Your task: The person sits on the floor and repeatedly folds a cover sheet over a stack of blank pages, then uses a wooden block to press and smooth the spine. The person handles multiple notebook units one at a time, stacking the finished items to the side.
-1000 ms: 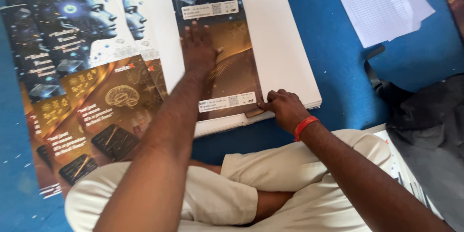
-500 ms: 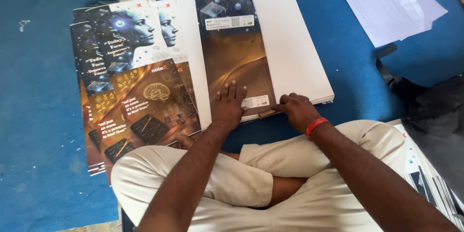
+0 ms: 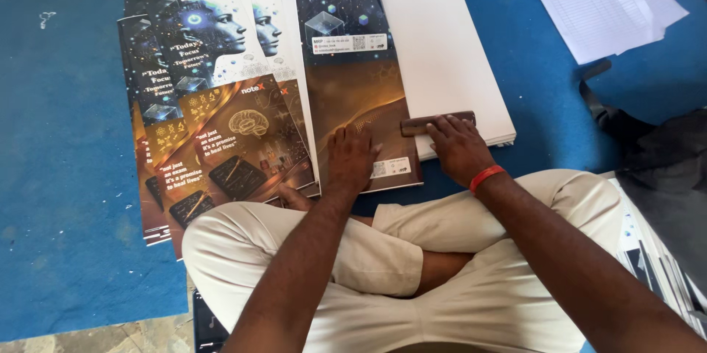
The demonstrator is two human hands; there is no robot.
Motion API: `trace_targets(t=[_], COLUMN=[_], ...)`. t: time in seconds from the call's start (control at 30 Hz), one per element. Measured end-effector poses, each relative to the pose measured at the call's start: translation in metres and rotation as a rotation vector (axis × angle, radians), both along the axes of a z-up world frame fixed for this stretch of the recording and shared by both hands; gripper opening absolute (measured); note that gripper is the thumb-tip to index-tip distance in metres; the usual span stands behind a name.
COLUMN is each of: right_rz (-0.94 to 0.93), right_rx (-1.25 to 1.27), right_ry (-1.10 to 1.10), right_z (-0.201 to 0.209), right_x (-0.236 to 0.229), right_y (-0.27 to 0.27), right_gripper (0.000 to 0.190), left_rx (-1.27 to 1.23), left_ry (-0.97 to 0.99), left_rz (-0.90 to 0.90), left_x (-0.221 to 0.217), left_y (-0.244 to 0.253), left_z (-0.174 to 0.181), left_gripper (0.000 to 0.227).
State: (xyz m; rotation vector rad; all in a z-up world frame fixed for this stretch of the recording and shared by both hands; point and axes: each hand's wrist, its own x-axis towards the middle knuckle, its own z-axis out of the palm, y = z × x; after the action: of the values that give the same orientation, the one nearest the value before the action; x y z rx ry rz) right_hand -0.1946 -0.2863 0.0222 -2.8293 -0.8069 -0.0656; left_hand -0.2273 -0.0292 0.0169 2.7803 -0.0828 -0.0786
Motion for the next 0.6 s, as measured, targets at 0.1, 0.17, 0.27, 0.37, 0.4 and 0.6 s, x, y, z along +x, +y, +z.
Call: trace_targets(t=[0.1,0.17,0.27,0.37,0.4,0.6], right_rz=[-0.048,-0.031,0.023,0.037,0.041,0.014], right_rx=[-0.041,-0.078,-0.141,-0.137,-0.123,-0.123], right_ry=[0.034,0.032,-0.006,0.018,0.049,0.119], right_z=[-0.006,-0.012,-0.017,-0.013,-0.010,0.005], right_x=[0.001,0.002,0.004,0.007,0.005,0.023], right_y=[-0.003,-0.005,-0.006,-0.001,0.000,0.013], right_gripper=[0.042,0.044,0.051,0.059,0.060,0.065], left_rx=[0.034,0.038,0.051,0.055,0.060,0.076], left_ry=[-0.236,-0.387,-0.334,-0.237,-0.263,-0.270], left_rz=[-0.031,-0.077,-0.039,0.035,0.035,0.052], left_x=[0.010,0.022,0.037,0.031,0.030,0.032], left_y=[-0.005,-0.005,0.001,0.014,0.014,0.015], left_z=[-0.011,-0.020,-0.029,-0.036,-0.039,-0.043], left_gripper=[0.056,0.055,0.057,0.058,0.059,0.059])
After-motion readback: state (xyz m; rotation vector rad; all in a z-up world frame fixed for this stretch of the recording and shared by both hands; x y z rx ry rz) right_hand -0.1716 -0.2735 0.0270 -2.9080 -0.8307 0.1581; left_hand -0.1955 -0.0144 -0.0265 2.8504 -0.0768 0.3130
